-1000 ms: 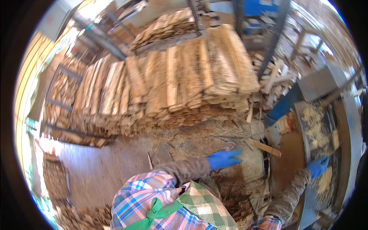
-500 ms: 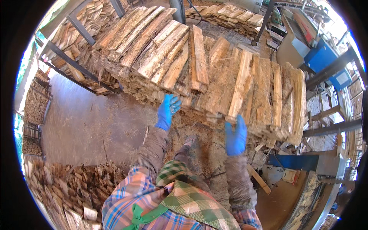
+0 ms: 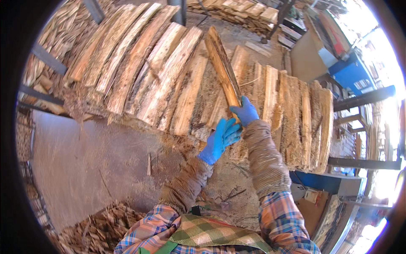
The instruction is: The person repeatedly picks up wooden planks, places them into a planer machine, and stacks the processed planks on a nearby pile. The cycle of feeding and stacking continues throughout the clip.
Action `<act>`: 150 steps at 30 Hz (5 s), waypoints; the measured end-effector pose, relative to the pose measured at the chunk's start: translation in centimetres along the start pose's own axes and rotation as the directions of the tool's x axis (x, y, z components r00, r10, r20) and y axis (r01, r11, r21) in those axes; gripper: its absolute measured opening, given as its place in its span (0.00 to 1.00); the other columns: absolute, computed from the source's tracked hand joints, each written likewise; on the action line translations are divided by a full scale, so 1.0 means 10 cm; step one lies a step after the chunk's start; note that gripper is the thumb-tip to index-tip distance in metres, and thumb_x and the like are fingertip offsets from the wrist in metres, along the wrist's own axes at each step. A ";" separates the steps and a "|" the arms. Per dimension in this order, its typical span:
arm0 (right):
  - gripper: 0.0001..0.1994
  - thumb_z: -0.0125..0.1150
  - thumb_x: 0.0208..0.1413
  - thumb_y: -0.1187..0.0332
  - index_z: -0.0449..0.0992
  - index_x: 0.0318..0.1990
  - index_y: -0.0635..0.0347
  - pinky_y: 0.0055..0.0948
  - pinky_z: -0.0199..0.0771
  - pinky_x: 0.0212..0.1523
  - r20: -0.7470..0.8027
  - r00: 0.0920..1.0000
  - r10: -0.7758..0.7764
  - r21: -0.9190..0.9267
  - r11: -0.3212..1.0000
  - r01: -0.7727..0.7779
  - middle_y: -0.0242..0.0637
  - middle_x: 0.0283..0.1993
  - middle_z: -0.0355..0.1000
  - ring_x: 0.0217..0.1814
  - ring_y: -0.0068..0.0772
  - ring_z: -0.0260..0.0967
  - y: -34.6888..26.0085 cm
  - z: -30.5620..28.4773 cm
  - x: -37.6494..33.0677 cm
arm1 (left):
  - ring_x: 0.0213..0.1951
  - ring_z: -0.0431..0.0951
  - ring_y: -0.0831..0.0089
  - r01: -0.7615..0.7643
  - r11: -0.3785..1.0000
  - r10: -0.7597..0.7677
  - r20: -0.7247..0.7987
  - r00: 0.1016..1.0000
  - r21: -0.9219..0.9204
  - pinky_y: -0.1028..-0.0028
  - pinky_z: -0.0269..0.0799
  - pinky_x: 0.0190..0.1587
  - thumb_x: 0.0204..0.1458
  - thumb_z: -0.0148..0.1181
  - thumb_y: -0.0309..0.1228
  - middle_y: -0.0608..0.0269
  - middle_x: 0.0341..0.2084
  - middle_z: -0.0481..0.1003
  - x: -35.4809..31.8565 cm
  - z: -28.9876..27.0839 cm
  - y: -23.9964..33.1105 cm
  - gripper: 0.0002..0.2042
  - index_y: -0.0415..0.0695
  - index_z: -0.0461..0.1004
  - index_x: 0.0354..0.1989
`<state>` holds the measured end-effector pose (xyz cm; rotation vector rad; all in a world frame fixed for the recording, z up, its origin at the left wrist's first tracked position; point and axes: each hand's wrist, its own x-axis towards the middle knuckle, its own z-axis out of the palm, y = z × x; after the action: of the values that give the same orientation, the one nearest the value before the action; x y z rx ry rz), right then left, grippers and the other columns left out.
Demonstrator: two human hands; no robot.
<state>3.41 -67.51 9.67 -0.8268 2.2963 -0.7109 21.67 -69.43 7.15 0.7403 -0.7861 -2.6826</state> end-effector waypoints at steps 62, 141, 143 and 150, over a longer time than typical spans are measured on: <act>0.21 0.64 0.65 0.69 0.74 0.64 0.61 0.33 0.76 0.42 -0.522 -0.788 0.325 0.783 0.548 -0.293 0.44 0.42 0.75 0.42 0.36 0.74 5.45 -1.06 -8.49 | 0.69 0.67 0.58 0.233 0.204 -0.952 0.137 0.274 0.951 0.54 0.70 0.69 0.68 0.53 0.42 0.54 0.69 0.65 -2.06 4.45 -6.33 0.26 0.44 0.65 0.72; 0.22 0.64 0.64 0.51 0.80 0.51 0.64 0.48 0.81 0.50 -0.964 -0.248 0.094 0.257 0.555 -0.791 0.50 0.50 0.78 0.47 0.52 0.77 6.08 -1.55 -7.79 | 0.78 0.45 0.56 0.057 0.601 -0.053 -0.031 0.998 0.797 0.60 0.44 0.78 0.64 0.50 0.61 0.51 0.79 0.45 -1.53 1.57 -2.96 0.44 0.44 0.46 0.79; 0.23 0.64 0.64 0.50 0.80 0.51 0.64 0.48 0.81 0.49 -0.988 -0.149 -0.048 0.080 0.665 -0.743 0.51 0.50 0.79 0.47 0.53 0.77 5.83 -1.22 -7.20 | 0.78 0.48 0.57 0.015 0.812 0.241 -0.359 0.902 0.583 0.61 0.47 0.76 0.62 0.52 0.64 0.52 0.78 0.48 -1.55 0.03 -2.20 0.46 0.45 0.49 0.79; 0.24 0.51 0.72 0.62 0.64 0.69 0.65 0.44 0.61 0.70 -0.636 0.676 0.372 0.499 0.867 -0.007 0.49 0.69 0.63 0.70 0.46 0.61 3.23 0.50 -3.89 | 0.57 0.68 0.64 -0.679 0.682 0.689 -0.552 0.470 0.273 0.65 0.62 0.63 0.65 0.54 0.58 0.63 0.65 0.63 -1.25 -1.68 0.67 0.42 0.48 0.48 0.79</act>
<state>19.17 -20.46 -1.17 -0.0291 2.6197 -1.6300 41.76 -77.65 3.68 0.9685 -0.7053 -1.5433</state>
